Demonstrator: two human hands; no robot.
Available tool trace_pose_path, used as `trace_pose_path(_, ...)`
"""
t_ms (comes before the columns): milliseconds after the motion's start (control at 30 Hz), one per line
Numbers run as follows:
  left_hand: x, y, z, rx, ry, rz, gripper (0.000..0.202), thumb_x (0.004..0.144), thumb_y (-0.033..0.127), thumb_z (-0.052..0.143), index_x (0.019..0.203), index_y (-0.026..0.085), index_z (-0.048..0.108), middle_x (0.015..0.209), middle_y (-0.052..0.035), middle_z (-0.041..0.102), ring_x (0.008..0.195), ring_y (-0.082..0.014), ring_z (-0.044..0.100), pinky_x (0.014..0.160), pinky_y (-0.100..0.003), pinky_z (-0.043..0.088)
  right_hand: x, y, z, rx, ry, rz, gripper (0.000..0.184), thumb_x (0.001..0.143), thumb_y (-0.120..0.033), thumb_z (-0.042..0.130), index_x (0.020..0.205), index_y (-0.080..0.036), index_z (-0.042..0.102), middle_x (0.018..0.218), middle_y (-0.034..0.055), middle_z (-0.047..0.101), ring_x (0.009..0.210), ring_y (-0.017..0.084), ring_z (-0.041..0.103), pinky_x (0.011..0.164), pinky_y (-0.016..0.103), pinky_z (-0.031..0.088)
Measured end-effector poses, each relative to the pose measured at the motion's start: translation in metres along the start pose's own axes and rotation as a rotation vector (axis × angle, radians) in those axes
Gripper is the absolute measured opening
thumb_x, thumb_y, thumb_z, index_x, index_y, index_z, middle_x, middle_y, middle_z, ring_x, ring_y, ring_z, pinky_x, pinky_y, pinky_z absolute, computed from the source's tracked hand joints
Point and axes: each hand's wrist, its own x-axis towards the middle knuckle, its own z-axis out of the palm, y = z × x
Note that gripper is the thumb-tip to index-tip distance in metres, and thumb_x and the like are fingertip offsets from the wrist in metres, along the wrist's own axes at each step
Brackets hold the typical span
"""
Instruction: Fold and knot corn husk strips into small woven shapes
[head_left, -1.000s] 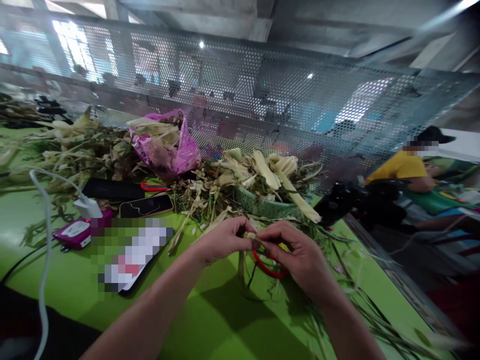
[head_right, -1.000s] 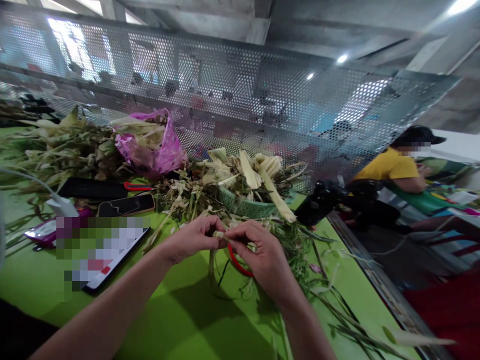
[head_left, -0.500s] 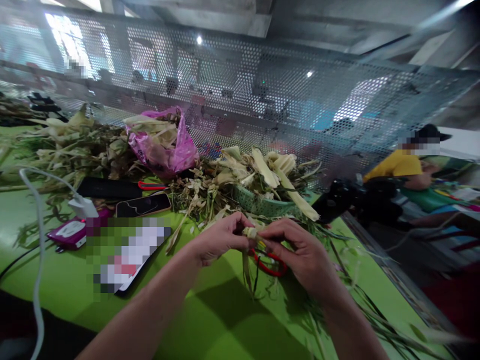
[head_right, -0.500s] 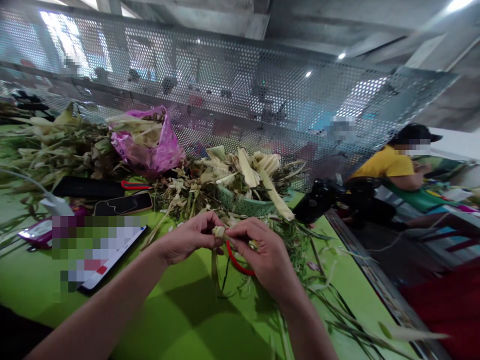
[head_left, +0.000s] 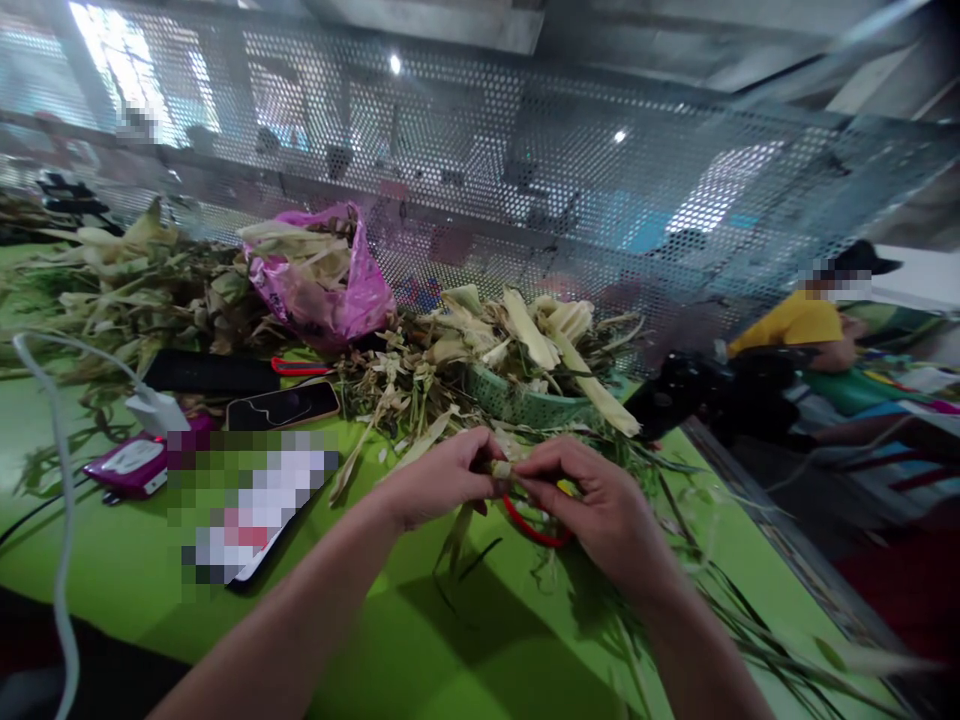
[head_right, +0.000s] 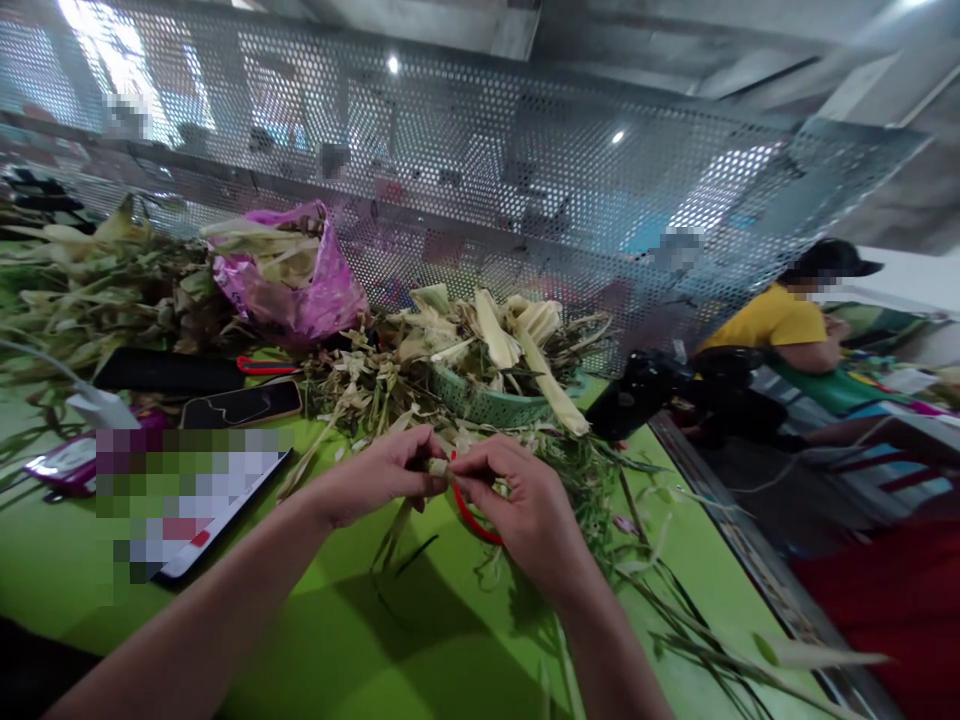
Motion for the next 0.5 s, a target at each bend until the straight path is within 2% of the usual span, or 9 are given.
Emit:
trace_pose_path(200,0.0013,-0.0033,0.0003,0.102,0.043,-0.004,0.019,0.075,0.023,0.063,0.08,0.018,0.045,0.072,0.0037,0.044,0.064,-0.0083,0.045,0.056,-0.021,0.043,-0.0008,-0.003,0.0083,-0.056,0.071,0.047,0.003,0.081,-0.023,0.064,0.082,-0.021,0.066,0.084,0.0046,0.065,0.079,0.02,0.06,0.075,0.033,0.047)
trace_pose_path(367,0.0014,-0.0025,0.0005,0.017,0.039,0.016,0.022,0.075,0.027,0.065,0.083,0.017,0.048,0.074,0.003,0.047,0.064,-0.0081,0.045,0.055,-0.022,0.042,0.002,-0.0035,0.008,0.071,0.114,0.115,0.008,0.081,-0.028,0.065,0.082,-0.021,0.068,0.082,0.0038,0.063,0.077,0.018,0.059,0.07,0.03,0.048)
trace_pose_path(500,0.0001,0.0003,0.0011,-0.048,0.026,-0.011,0.023,0.073,0.026,0.067,0.082,0.016,0.048,0.075,0.0027,0.048,0.064,-0.0078,0.047,0.056,-0.022,0.042,0.0022,0.0005,0.0034,0.195,0.08,0.185,0.013,0.08,-0.032,0.066,0.086,-0.022,0.07,0.083,0.0039,0.062,0.075,0.018,0.059,0.066,0.03,0.049)
